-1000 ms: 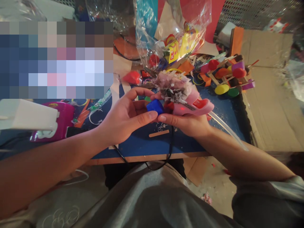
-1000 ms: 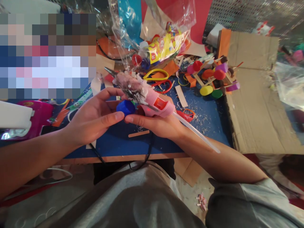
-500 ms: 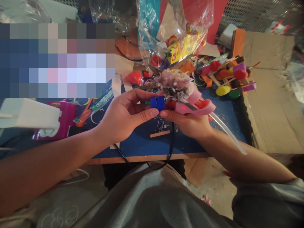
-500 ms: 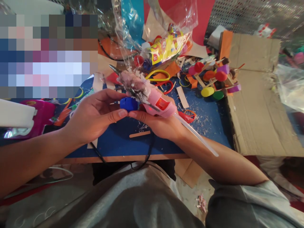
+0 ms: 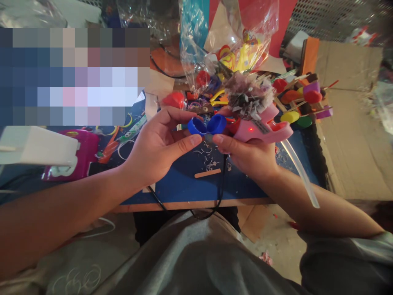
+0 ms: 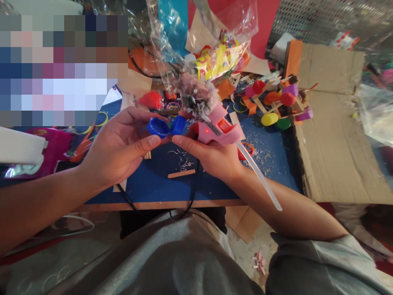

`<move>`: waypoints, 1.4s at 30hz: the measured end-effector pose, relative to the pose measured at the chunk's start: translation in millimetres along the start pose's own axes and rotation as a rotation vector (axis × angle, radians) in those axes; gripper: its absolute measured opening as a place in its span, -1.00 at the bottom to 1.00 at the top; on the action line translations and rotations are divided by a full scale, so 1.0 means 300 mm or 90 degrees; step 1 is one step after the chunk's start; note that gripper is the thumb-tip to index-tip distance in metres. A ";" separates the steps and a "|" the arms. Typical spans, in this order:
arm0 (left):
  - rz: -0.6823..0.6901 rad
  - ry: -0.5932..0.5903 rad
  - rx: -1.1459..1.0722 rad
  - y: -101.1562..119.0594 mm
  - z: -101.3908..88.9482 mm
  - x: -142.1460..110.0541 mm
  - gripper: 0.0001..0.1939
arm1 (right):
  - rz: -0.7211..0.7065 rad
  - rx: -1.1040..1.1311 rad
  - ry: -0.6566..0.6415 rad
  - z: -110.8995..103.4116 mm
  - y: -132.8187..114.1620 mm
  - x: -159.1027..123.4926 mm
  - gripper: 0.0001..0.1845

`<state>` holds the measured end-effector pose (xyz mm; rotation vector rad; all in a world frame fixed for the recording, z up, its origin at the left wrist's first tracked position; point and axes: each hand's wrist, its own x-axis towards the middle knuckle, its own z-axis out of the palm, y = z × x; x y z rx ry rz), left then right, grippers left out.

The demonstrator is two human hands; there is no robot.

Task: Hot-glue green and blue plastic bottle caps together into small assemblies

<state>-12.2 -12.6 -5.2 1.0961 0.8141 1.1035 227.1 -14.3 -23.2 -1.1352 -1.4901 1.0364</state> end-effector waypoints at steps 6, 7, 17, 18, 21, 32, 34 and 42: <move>0.041 0.010 0.013 0.009 0.011 0.001 -0.47 | 0.059 0.126 0.000 -0.003 -0.012 0.002 -0.39; 0.049 0.010 0.020 0.012 0.012 0.000 -0.47 | 0.052 0.122 -0.012 -0.004 -0.011 0.001 -0.39; 0.126 -0.026 0.098 0.006 -0.005 -0.005 -0.60 | 0.073 0.111 -0.071 0.006 -0.009 0.006 -0.32; 0.158 -0.032 0.105 -0.004 -0.013 -0.001 -0.61 | 0.088 0.136 -0.076 0.008 -0.020 0.007 -0.34; 0.275 -0.061 0.141 -0.032 -0.035 0.012 -0.61 | 0.129 0.216 -0.076 0.015 -0.054 0.011 -0.31; 0.347 -0.046 0.173 -0.008 -0.009 -0.003 -0.64 | 0.131 0.249 -0.077 0.007 -0.049 0.019 -0.24; 0.313 -0.040 0.156 0.001 -0.007 -0.006 -0.64 | 0.126 0.256 -0.082 0.007 -0.053 0.020 -0.25; 0.216 -0.002 0.056 -0.005 -0.010 -0.002 -0.68 | 0.109 0.235 -0.066 0.004 -0.041 0.029 -0.36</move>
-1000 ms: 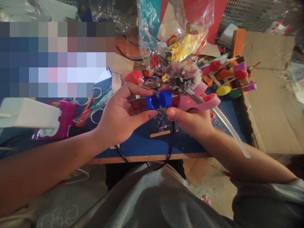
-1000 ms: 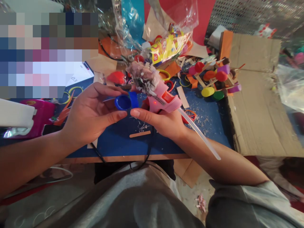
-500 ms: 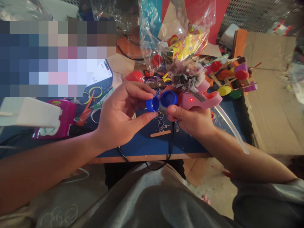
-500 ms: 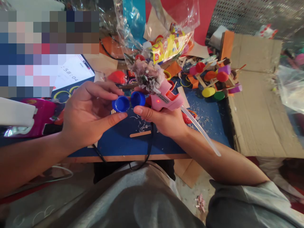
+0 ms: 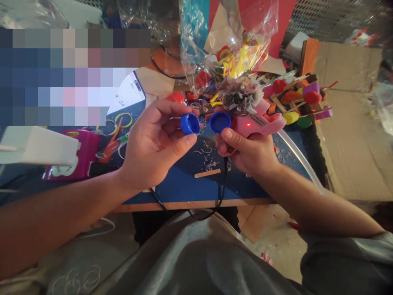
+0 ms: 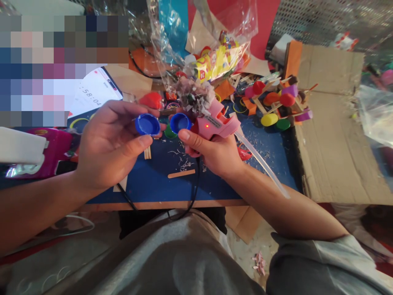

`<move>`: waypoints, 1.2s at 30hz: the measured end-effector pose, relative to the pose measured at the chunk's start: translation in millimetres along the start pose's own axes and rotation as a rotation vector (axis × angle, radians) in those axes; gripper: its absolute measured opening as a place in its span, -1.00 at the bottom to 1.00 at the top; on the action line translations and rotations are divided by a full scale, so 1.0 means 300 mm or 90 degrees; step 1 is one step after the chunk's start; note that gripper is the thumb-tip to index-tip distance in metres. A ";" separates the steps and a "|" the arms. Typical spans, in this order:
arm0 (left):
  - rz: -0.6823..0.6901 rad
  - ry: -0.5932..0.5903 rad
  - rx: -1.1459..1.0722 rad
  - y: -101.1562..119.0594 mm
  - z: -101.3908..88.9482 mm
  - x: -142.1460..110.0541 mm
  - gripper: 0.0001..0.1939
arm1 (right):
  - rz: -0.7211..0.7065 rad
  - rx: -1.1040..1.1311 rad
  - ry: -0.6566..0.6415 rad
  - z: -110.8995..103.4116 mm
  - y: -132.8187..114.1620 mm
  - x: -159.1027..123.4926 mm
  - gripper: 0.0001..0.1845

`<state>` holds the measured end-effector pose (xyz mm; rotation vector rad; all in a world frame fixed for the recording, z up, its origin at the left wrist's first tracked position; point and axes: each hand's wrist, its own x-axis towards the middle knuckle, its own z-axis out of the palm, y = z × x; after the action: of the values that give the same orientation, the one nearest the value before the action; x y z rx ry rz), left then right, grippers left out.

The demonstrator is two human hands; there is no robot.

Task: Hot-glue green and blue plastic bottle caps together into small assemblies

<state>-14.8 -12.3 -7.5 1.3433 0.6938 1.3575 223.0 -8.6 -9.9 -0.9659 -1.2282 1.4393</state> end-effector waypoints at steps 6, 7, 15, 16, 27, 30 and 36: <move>-0.174 -0.031 -0.175 0.006 0.010 0.010 -0.75 | 0.002 0.017 0.006 0.010 -0.019 0.001 -0.34; -0.220 -0.036 -0.193 0.013 0.012 0.013 -0.81 | 0.009 0.015 0.000 0.013 -0.024 0.000 -0.33; -0.444 -0.116 -0.256 0.070 0.040 0.023 -0.75 | 0.071 0.020 -0.076 0.000 -0.021 -0.013 -0.29; -0.449 -0.111 -0.249 0.073 0.044 0.021 -0.72 | 0.077 0.011 -0.080 -0.003 -0.019 -0.015 -0.28; -0.436 -0.262 -0.290 0.052 0.028 0.006 -0.54 | 0.102 -0.019 -0.125 -0.024 0.004 -0.024 -0.32; -0.428 -0.286 -0.287 0.052 0.029 0.001 -0.56 | 0.110 -0.005 -0.130 -0.014 -0.009 -0.020 -0.31; -0.414 -0.294 -0.273 0.047 0.022 0.000 -0.57 | 0.117 0.019 -0.097 0.006 -0.027 -0.020 -0.33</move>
<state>-12.5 -18.0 6.7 0.9138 0.4287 0.5931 224.0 -14.6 -1.8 -0.9835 -1.2499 1.6969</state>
